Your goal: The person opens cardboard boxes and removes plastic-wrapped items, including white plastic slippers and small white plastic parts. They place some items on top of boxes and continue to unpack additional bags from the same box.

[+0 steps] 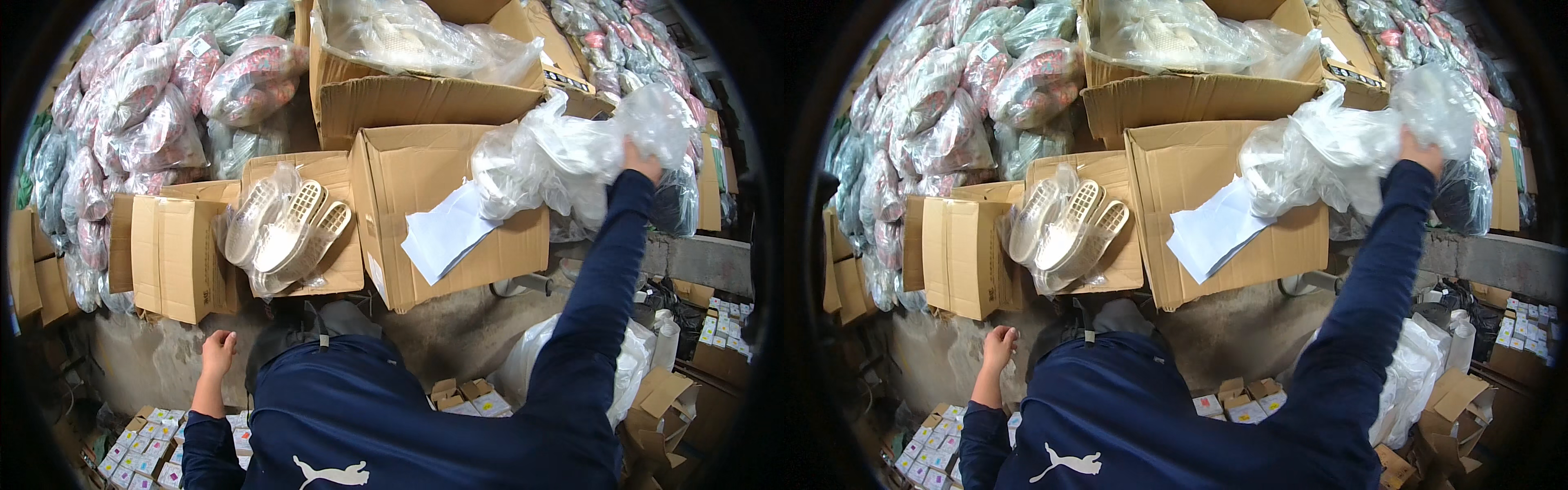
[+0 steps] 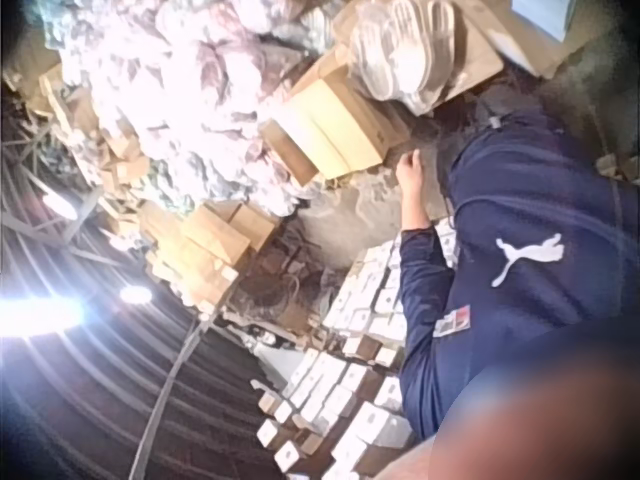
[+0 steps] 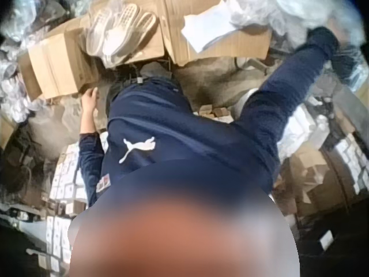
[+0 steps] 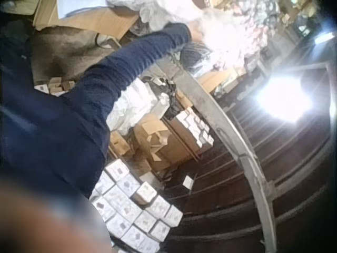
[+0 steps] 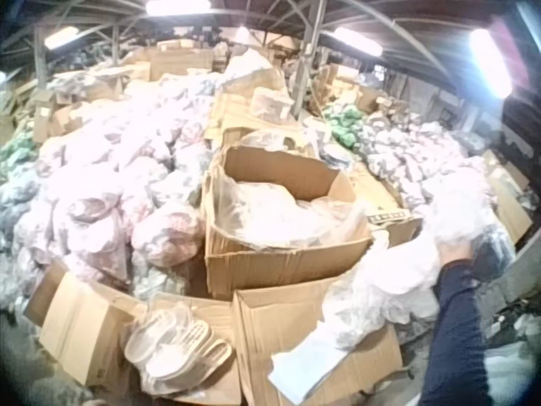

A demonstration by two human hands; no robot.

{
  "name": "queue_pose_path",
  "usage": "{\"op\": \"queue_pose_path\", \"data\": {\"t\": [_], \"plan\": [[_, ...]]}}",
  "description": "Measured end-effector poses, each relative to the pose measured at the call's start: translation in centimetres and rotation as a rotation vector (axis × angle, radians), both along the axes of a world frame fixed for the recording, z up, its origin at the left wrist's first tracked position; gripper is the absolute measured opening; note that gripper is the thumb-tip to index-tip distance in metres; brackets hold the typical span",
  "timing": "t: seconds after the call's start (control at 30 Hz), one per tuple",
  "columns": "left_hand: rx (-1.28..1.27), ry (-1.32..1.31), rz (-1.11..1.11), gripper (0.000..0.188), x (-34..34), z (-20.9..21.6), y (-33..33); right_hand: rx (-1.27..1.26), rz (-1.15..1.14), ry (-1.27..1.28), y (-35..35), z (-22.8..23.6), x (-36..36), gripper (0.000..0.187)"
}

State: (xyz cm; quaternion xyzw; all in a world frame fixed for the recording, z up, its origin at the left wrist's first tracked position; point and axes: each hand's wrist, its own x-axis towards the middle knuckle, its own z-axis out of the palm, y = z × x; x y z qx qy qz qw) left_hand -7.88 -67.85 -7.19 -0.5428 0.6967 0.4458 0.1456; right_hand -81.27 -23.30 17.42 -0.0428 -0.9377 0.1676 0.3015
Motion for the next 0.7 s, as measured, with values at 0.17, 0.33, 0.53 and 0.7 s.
{"op": "queue_pose_path", "data": {"t": [0.17,0.33,0.53,0.7], "plan": [[-0.016,-0.005,-0.062,0.027,0.3,-0.2,1.0,0.689,0.03,-1.004,-4.0,-17.9,3.5,0.077],[-0.07,0.045,-0.087,0.027,0.9,0.1,1.1,0.032,0.302,-0.824,1.1,-12.8,3.6,0.097],[-0.005,-0.028,-0.046,0.028,0.4,0.5,0.7,0.053,0.146,-0.466,-1.9,3.4,10.9,0.049],[-0.054,-0.066,-0.155,0.028,0.2,0.1,-1.2,-0.592,0.65,-0.343,-10.1,3.5,19.9,0.032]]}}
